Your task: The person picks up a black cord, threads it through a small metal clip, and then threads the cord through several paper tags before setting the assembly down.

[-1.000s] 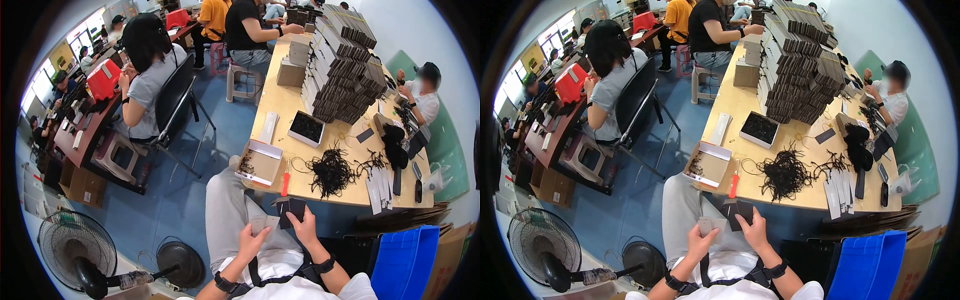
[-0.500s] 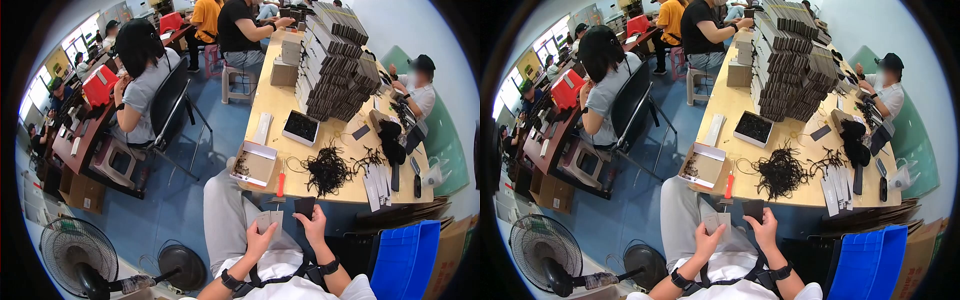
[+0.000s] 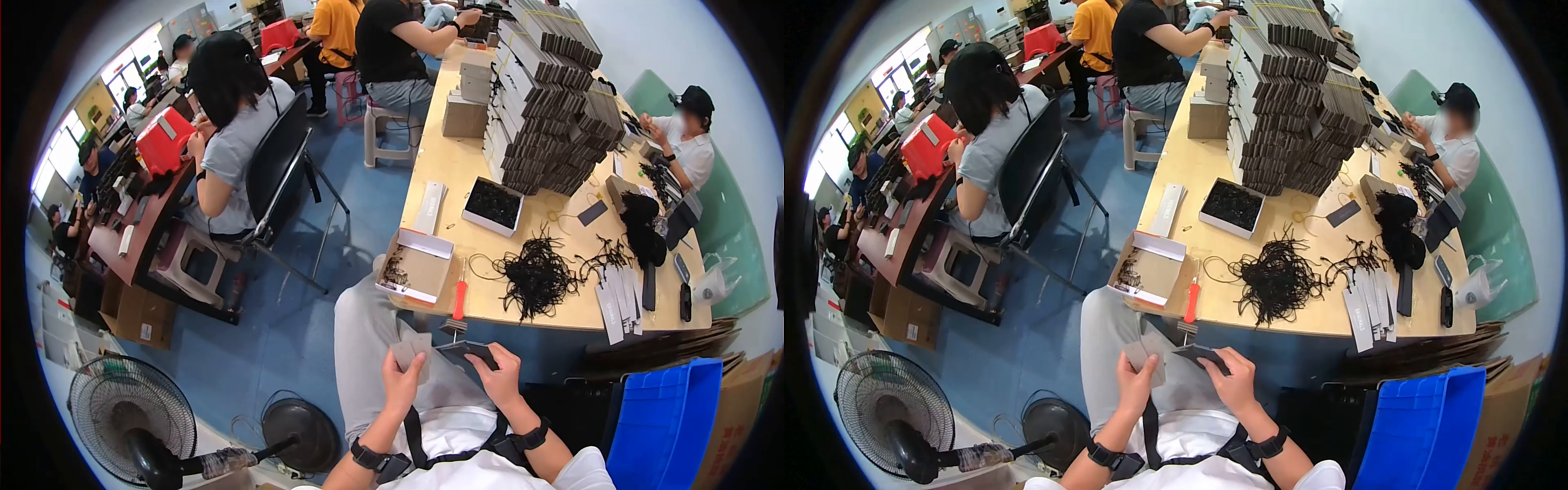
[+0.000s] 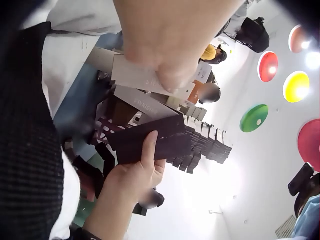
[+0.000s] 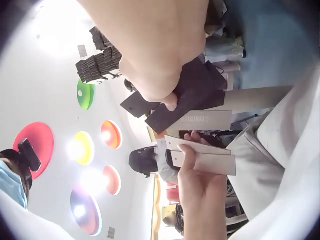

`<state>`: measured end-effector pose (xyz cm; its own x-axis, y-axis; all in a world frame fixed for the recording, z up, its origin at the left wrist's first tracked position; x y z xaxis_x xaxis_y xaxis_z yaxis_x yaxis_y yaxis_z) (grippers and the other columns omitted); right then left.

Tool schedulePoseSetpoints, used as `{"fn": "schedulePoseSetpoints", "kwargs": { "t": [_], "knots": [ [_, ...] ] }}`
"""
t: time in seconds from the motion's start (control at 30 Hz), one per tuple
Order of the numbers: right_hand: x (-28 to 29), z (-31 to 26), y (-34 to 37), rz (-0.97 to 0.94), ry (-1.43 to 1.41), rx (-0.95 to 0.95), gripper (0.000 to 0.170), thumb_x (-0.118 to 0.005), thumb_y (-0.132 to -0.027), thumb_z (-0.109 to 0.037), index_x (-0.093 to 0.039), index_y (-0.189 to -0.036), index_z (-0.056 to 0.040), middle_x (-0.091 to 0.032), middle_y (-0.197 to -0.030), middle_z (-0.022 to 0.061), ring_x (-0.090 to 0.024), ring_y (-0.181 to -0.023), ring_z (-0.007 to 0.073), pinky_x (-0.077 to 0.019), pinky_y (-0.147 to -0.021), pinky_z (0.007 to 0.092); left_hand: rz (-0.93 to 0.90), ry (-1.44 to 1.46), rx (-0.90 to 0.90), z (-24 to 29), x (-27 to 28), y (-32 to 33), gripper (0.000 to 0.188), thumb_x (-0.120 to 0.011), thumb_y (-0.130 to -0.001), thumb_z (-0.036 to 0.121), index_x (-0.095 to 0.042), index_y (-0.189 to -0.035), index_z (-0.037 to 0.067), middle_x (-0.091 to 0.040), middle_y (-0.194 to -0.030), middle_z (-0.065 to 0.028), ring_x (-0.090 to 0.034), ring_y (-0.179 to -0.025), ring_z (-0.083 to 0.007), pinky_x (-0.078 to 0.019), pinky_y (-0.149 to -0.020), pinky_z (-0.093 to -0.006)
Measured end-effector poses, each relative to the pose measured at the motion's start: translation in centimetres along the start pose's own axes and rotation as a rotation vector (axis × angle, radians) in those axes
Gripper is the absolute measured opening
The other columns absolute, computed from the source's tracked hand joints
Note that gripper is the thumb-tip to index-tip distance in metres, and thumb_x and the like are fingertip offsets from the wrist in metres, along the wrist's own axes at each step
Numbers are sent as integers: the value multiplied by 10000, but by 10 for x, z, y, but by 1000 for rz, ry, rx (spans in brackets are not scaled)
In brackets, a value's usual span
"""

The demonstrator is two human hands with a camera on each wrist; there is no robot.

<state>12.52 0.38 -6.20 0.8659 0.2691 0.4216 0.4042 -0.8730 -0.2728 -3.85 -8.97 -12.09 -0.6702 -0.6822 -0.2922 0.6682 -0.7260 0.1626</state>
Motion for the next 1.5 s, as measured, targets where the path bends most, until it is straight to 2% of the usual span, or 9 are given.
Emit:
{"fn": "schedulePoseSetpoints", "kwargs": {
  "t": [0.23, 0.43, 0.6, 0.83, 1.0, 1.07, 1.27, 1.43, 1.5],
  "knots": [
    [-6, 3, 3, 104, -13, 54, 129, -684, -741, 61, -664, -864, 32, -654, -751, 120, -636, -634, 195, -484, -587, 265, -199, -194, -6, -6, -5, 25, 154, -702, -821, 90, -612, -879, -21, -569, -795, -12, -518, -712, -69, -412, -627, -221],
    [-4, 0, 7, 87, 69, 140, 154, -697, -717, 65, -657, -860, 25, -652, -738, 121, -634, -625, 219, -482, -580, 264, -125, -137, -20, -12, -10, 25, 132, -682, -826, 63, -615, -882, -36, -565, -810, -20, -520, -719, -82, -405, -631, -223],
    [-13, 13, 16, 45, -97, -115, 138, -711, -750, -24, -657, -869, 20, -653, -741, 129, -620, -605, 192, -473, -576, 275, -133, -124, -50, -12, -9, 26, 122, -667, -835, 56, -612, -896, -34, -573, -824, -23, -529, -737, -84, -417, -642, -228],
    [-13, 15, -3, 37, -108, -203, 124, -684, -797, -53, -658, -887, 28, -664, -789, 135, -621, -654, 166, -474, -597, 273, -126, -182, 19, -14, -10, 24, 173, -679, -849, 106, -608, -978, 15, -614, -852, -13, -561, -751, -71, -453, -670, -228],
    [2, 13, -6, 121, 71, 19, 125, -688, -789, -10, -658, -901, 38, -658, -910, 133, -616, -743, 140, -479, -665, 269, -122, -281, -70, -10, -22, 15, 201, -685, -851, 133, -613, -994, 11, -623, -869, -18, -569, -777, -76, -455, -685, -229],
    [4, 33, 3, 62, -233, -221, 242, -708, -767, 19, -635, -997, 41, -669, -926, 99, -614, -793, 110, -487, -680, 253, -104, -284, -85, -9, -26, 10, 201, -686, -852, 138, -612, -988, 10, -625, -872, -19, -573, -787, -79, -455, -692, -228],
    [-2, 40, 18, -103, -494, -364, 172, -705, -802, -2, -547, -864, 25, -684, -785, 59, -600, -684, 49, -472, -577, 197, -71, -90, 40, -14, -25, -2, 218, -649, -886, 148, -583, -1044, 13, -628, -901, -36, -586, -794, -100, -460, -733, -240],
    [-11, 37, 15, -206, -231, -241, 104, -689, -813, -14, -595, -824, 30, -632, -656, 36, -516, -561, 55, -400, -505, 199, 82, -174, -218, -19, -5, -11, 161, -603, -918, 157, -613, -1006, 22, -601, -823, -15, -561, -746, -108, -430, -717, -231],
    [-15, 34, 11, -204, -134, -181, 104, -691, -804, -3, -611, -849, 46, -629, -672, 44, -513, -561, 66, -407, -514, 207, 28, -199, -173, -19, 7, -9, 152, -609, -907, 125, -599, -1013, 17, -603, -840, -20, -570, -779, -100, -443, -739, -234]
  ]
}}
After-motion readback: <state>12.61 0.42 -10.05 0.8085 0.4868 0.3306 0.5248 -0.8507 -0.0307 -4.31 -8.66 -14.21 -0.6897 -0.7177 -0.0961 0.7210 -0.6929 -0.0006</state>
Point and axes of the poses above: each hand's wrist, its own y-axis away from the middle knuckle, its own x-axis out of the back of the hand, z = x × y, the point moved 4 cm from there along -y, towards the middle knuckle
